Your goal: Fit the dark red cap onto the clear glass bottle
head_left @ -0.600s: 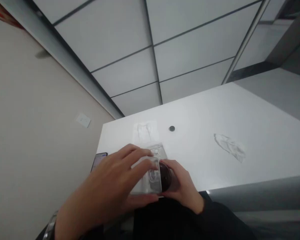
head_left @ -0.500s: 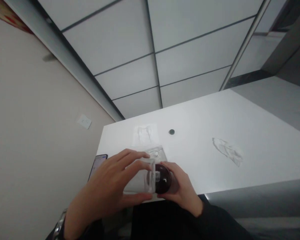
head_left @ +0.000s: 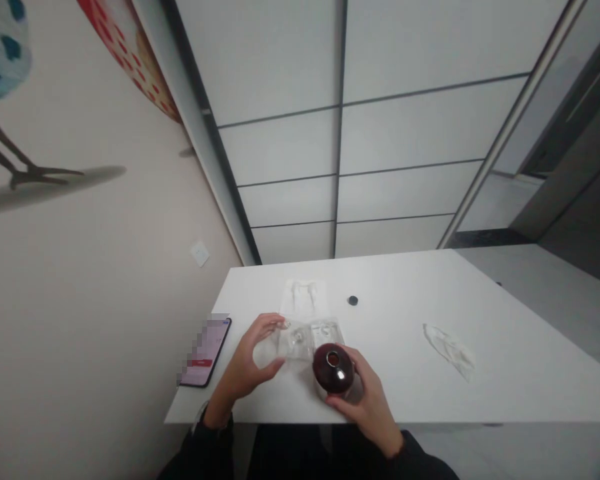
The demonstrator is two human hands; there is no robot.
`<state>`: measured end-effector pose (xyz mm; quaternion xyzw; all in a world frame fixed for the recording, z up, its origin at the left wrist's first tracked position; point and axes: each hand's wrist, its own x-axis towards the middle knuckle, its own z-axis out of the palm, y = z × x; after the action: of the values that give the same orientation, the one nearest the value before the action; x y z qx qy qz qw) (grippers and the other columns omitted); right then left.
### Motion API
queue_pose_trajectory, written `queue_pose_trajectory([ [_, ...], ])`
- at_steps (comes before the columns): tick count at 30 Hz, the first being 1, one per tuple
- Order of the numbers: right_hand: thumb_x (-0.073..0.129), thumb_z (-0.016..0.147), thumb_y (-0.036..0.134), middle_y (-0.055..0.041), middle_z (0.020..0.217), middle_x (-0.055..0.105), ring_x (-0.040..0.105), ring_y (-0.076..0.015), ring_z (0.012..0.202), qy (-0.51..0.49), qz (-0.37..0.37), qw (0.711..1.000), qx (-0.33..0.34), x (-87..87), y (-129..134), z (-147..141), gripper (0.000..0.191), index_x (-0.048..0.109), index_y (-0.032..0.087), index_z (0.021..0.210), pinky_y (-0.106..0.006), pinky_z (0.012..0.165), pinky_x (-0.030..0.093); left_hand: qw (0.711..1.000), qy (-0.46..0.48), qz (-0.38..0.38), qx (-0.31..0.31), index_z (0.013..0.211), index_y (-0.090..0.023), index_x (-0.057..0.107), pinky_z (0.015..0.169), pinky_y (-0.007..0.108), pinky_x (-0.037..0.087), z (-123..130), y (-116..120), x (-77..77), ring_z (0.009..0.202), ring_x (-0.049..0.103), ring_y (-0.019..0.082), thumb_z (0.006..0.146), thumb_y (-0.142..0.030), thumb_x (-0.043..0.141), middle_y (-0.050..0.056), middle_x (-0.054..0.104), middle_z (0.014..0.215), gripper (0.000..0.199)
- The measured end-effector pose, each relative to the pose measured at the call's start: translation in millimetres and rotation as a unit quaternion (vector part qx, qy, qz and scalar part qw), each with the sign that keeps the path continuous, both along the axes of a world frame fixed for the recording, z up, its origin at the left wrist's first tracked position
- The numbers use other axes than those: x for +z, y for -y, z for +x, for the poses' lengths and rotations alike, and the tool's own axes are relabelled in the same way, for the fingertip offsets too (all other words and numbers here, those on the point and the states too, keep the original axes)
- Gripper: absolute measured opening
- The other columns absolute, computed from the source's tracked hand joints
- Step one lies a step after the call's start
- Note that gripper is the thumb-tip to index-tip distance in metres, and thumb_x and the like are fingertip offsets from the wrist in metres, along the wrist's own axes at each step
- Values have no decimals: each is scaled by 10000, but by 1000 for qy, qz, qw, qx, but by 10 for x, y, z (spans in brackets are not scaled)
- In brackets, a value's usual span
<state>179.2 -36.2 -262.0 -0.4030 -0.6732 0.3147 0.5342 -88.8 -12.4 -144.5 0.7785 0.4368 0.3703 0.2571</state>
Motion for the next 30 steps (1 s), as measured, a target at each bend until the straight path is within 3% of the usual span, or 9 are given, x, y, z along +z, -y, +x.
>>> queue_pose_trajectory([
  [4,855,806,504,-175,1346,699,688,-355,1244,16,-4,1000,4,-23,-5,36,705,596,197,1385,-499,1084,562,997,66,-18,44,1520,-183,429,1166,510,505,-105,-123,-502,1381,615,348,991,-347,599,217,543,1517,580],
  [9,848,816,437,-173,1365,696,681,-356,1269,35,5,999,-2,-53,-18,63,696,585,188,1411,-471,1078,572,993,108,-31,39,1488,-216,528,1108,575,530,-130,-260,-783,1349,606,347,1010,-396,689,153,556,1521,535],
  [14,860,793,426,-170,1339,715,700,-357,1241,33,16,999,-20,-69,-30,67,690,606,177,1384,-457,1051,592,995,92,-30,22,1404,-200,602,1047,561,558,-112,-294,-851,1264,641,317,1022,-368,697,125,605,1457,428],
  [30,824,793,438,-176,1326,717,706,-361,1217,6,1,995,-100,-195,-27,455,639,621,181,1341,-489,989,621,999,20,-26,17,1414,-209,599,1079,579,532,-241,-288,-827,1300,619,327,1023,-372,693,127,587,1487,434],
])
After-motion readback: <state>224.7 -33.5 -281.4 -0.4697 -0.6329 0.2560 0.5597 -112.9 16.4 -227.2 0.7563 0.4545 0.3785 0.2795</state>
